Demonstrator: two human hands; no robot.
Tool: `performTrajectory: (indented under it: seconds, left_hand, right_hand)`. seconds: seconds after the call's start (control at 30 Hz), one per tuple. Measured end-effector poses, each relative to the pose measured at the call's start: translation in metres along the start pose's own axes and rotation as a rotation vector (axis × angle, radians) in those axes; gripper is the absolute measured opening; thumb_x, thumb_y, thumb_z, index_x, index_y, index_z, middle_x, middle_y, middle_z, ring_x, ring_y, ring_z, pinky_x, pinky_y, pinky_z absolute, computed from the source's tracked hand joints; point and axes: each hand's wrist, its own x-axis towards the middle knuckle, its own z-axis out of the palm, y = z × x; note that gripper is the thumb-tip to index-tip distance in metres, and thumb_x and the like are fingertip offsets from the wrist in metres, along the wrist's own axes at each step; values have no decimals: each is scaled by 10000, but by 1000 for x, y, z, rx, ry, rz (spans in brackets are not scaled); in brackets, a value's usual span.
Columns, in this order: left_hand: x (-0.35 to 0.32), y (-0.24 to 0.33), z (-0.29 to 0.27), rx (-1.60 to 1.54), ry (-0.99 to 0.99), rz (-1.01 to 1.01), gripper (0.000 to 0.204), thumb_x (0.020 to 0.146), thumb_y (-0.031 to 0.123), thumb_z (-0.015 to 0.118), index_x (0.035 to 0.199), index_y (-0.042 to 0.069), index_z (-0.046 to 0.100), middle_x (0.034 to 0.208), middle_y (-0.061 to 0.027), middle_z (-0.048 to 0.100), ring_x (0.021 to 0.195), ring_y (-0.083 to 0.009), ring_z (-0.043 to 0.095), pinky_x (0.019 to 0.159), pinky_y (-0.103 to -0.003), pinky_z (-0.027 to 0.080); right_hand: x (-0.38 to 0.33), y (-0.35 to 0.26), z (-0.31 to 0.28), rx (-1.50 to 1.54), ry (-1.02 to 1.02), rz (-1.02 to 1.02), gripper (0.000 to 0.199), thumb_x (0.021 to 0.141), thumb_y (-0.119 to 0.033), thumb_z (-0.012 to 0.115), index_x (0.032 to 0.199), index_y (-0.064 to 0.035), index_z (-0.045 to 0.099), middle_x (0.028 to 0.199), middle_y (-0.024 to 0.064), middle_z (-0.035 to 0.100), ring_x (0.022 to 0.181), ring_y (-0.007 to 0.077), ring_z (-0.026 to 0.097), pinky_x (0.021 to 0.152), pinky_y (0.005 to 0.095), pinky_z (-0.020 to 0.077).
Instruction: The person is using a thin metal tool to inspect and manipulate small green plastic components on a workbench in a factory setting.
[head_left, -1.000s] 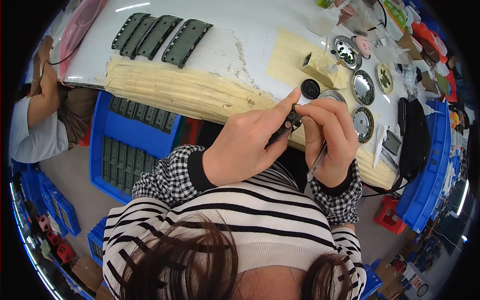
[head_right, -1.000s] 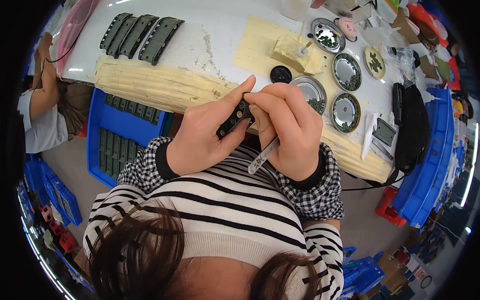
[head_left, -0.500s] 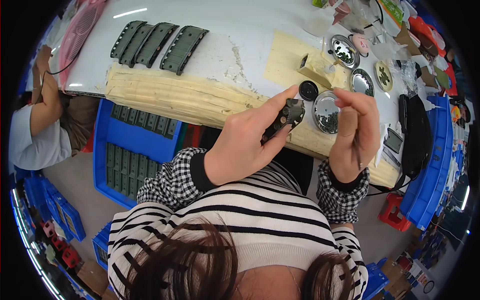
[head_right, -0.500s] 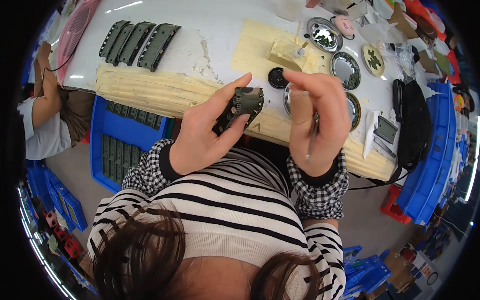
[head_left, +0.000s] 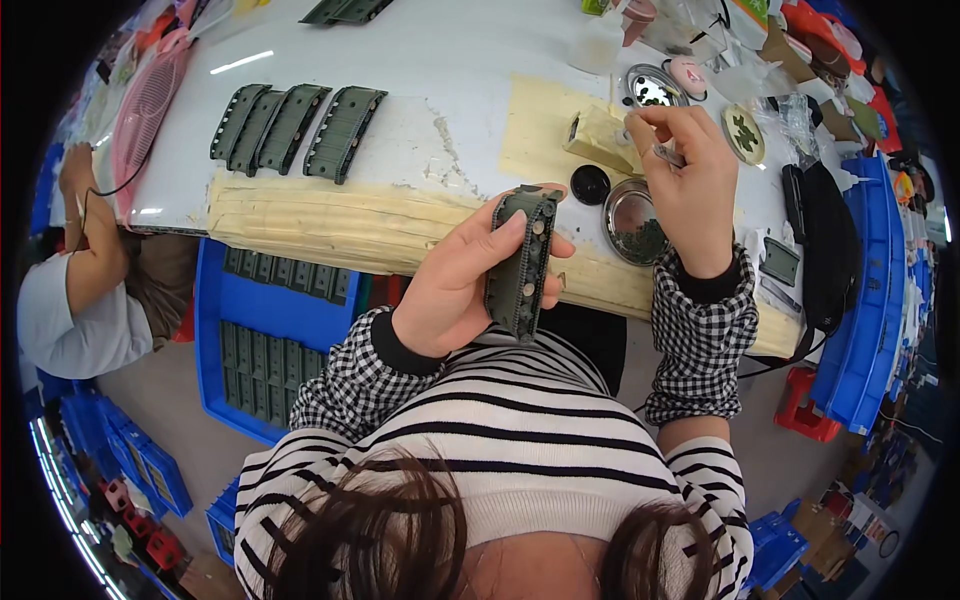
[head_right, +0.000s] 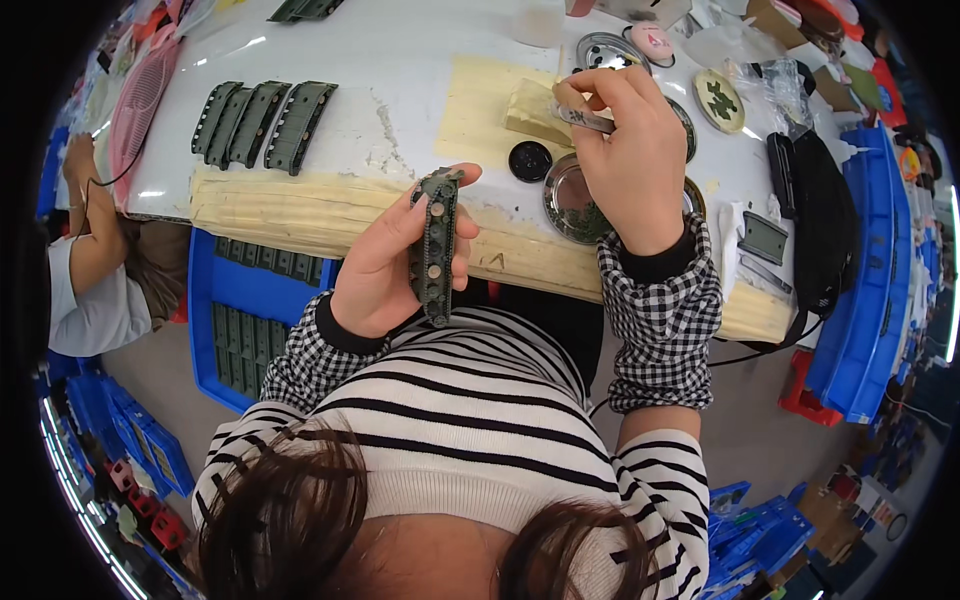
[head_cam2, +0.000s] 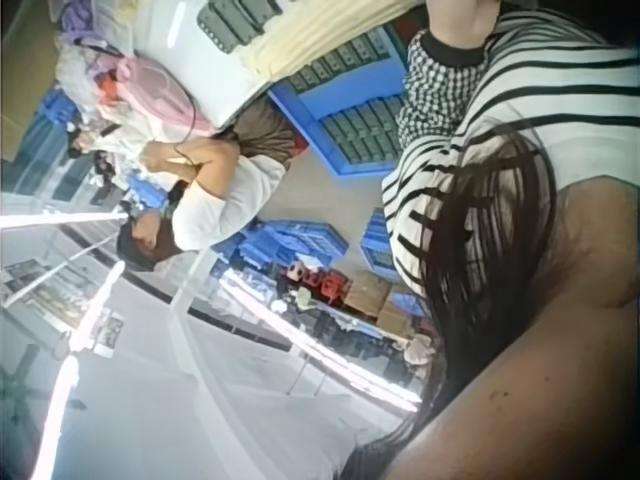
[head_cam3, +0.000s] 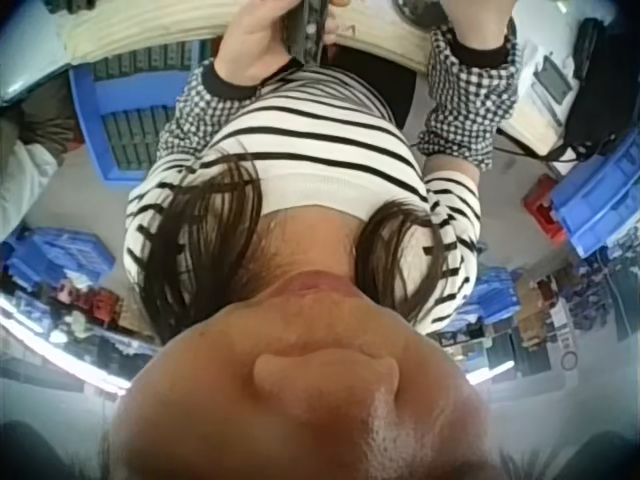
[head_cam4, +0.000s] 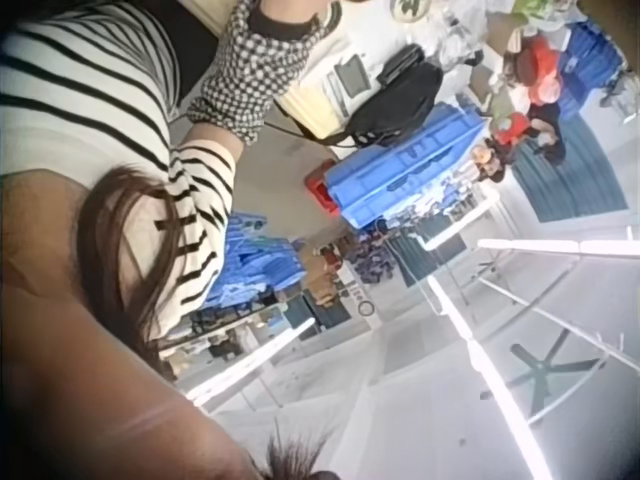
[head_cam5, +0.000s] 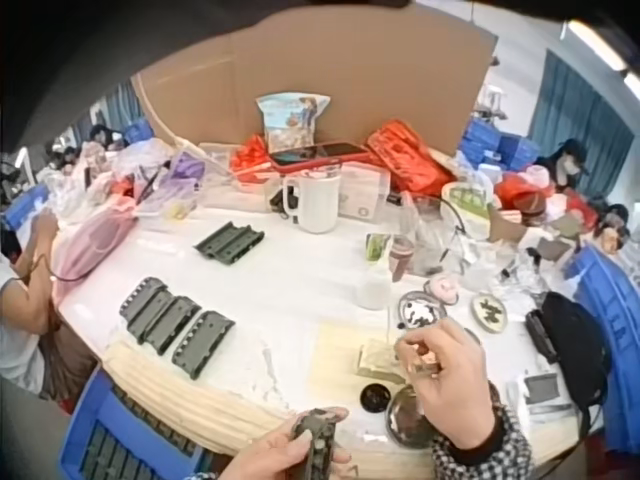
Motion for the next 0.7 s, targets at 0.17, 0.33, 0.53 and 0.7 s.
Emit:
performTrajectory:
  seconds: [0.17, 0.33, 0.53, 0.7]
  left_hand:
    - [3, -7, -10, -224, -134, -35, 550, 1026, 261, 388, 1466, -20, 214, 959, -77, 580, 735, -156, 562, 622, -286, 508]
    - [4, -11, -9, -308, -177, -72, 530, 1018, 270, 419, 1454, 3, 278, 931, -82, 615, 736, -150, 599, 651, -284, 519]
    - [2, -13, -10, -319, -166, -74, 512, 1014, 270, 431, 1442, 9, 322, 934, -94, 639, 731, -150, 621, 672, -293, 537]
    - [3, -14, -11, -314, -164, -68, 522, 1013, 275, 433, 1440, -4, 319, 935, -101, 638, 723, -159, 621, 666, -295, 538]
  right_hand:
    - [-10, -42, -22, 250, 252, 103, 78, 872, 5, 649, 947, 23, 656, 858, 43, 614, 735, 79, 575, 606, 214, 436]
    - [-33, -67, -14, 891, 5, 260, 172, 969, -88, 560, 1062, 57, 558, 1017, 85, 600, 886, 138, 652, 796, 239, 515]
    - [-35, -67, -4, 988, -19, 319, 240, 981, -164, 555, 1051, 65, 544, 979, 103, 606, 836, 180, 681, 774, 266, 553]
    - [-35, -66, -3, 1008, -33, 291, 237, 983, -162, 552, 1051, 64, 540, 975, 102, 605, 839, 182, 688, 744, 253, 543]
